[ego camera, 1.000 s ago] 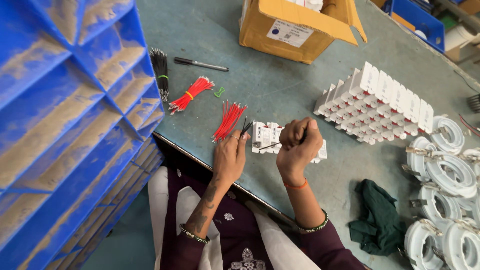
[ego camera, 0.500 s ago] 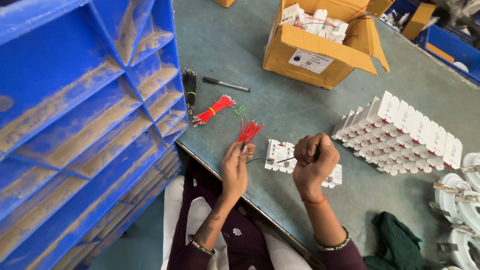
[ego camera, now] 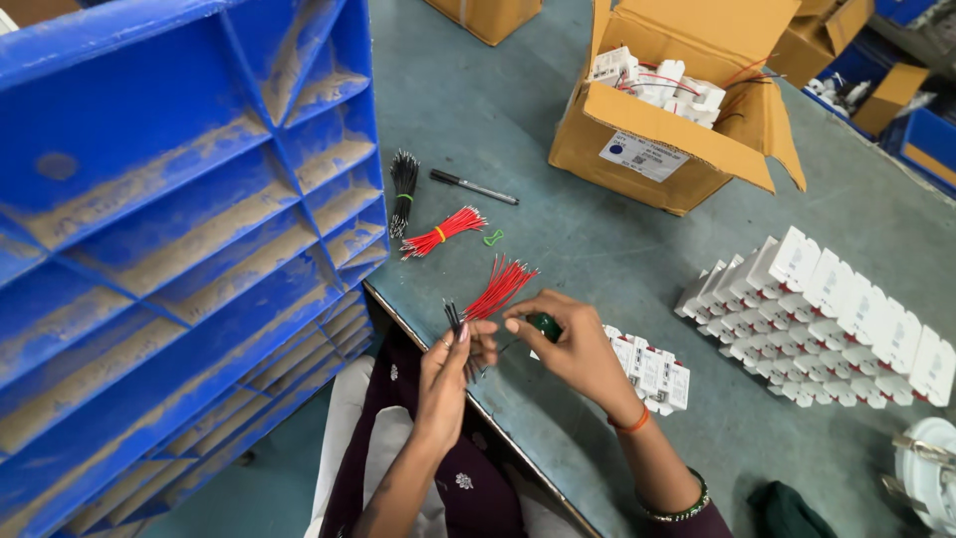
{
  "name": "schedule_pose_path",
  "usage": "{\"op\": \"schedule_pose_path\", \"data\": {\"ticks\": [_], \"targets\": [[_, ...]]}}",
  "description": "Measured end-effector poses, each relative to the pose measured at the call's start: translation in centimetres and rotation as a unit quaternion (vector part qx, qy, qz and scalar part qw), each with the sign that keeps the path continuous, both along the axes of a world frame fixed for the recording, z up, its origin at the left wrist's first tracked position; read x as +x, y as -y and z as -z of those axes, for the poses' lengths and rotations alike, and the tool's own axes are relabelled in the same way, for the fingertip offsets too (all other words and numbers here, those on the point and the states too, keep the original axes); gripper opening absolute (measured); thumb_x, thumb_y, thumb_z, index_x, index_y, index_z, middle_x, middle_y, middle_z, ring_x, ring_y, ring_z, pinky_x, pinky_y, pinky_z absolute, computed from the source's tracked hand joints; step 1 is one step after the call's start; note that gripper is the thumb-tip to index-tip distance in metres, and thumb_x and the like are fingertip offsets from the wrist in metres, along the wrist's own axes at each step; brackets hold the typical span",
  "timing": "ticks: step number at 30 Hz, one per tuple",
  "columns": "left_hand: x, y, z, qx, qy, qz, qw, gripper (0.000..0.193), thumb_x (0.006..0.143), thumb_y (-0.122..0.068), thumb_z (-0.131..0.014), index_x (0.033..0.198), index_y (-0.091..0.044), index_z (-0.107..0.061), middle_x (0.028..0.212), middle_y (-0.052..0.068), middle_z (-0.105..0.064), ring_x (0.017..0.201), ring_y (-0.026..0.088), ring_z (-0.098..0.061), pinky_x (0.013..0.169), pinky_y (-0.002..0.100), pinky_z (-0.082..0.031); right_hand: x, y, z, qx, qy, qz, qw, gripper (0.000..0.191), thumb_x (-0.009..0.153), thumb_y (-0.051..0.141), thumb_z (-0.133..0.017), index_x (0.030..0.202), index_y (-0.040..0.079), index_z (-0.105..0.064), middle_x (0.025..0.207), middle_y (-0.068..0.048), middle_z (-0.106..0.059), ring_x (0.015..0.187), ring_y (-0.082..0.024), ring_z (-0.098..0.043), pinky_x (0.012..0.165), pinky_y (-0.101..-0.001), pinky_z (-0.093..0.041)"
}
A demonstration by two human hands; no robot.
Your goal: The person assembles small white electrical modules by inserting red and black wires into terminal blocks and tightening them with a screwdriver. They handle bundles of wires, use a green-handled screwdriver, and place completed units into a cardboard box.
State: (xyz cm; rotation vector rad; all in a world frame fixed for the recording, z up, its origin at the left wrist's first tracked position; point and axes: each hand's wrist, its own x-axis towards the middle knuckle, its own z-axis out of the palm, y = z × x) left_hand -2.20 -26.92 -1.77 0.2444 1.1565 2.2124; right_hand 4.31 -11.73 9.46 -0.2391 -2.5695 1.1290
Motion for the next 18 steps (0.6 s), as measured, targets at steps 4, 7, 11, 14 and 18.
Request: {"op": "schedule_pose_path", "data": {"ticks": [4,7,11,14,18], "targets": [[0.3,0.6,0.5,-0.012,-0.1,0.043,0.994,0.038,0.109,-0.028,-0.047,0.113,0.001,-0.071,0.08,0.0,-0.061,0.072,0.007,-0.051,0.067,0.023,-0.042,-0.9,-0.5,-0.2,-0.056,0.016,-0.037,0.998,0.019,0.088,0.014,-0.077,0.103,0.003,-0.08,0.08,-0.005,-0.068,0.069,-0.009,-0.06,0.061,-0.0285,-0.047],[0.8,0.4,0.4,-0.031,-0.113,0.063,0.991,0.036,0.11,-0.028,-0.048,0.11,0.001,-0.069,0.077,-0.001,-0.059,0.067,0.005,-0.044,0.061,0.022,-0.037,-1.5,-0.4,0.6,-0.178,0.004,-0.087,0.98,0.017,0.088,0.013,-0.078,0.099,0.001,-0.077,0.086,-0.003,-0.07,0.077,-0.008,-0.066,0.067,-0.0262,-0.053],[1.0,0.5,-0.1,-0.057,-0.105,0.078,0.99,0.036,0.107,-0.028,-0.048,0.115,-0.003,-0.072,0.074,-0.004,-0.056,0.064,0.002,-0.041,0.057,0.019,-0.03,-1.5,-0.8,1.4,-0.201,-0.01,-0.054,0.978,0.014,0.087,0.012,-0.08,0.092,-0.001,-0.078,0.082,-0.004,-0.069,0.071,-0.008,-0.061,0.062,-0.0247,-0.047],[0.4,1.0,-0.3,-0.075,-0.038,0.029,0.996,0.037,0.106,-0.03,-0.047,0.114,-0.004,-0.074,0.074,-0.005,-0.055,0.063,0.002,-0.044,0.057,0.019,-0.033,-1.1,-1.9,0.7,-0.11,-0.099,-0.009,0.989,0.012,0.091,0.011,-0.078,0.094,0.0,-0.076,0.084,-0.004,-0.071,0.076,-0.007,-0.059,0.065,-0.0234,-0.044],[-1.0,2.4,-0.2,-0.082,-0.008,-0.073,0.994,0.034,0.107,-0.028,-0.049,0.108,-0.003,-0.071,0.077,-0.005,-0.053,0.061,0.002,-0.041,0.055,0.019,-0.031,-0.4,-3.1,-1.0,-0.022,-0.153,0.125,0.98,0.009,0.098,0.011,-0.069,0.097,0.003,-0.068,0.084,-0.001,-0.073,0.07,-0.004,-0.057,0.061,-0.0229,-0.043]]}}
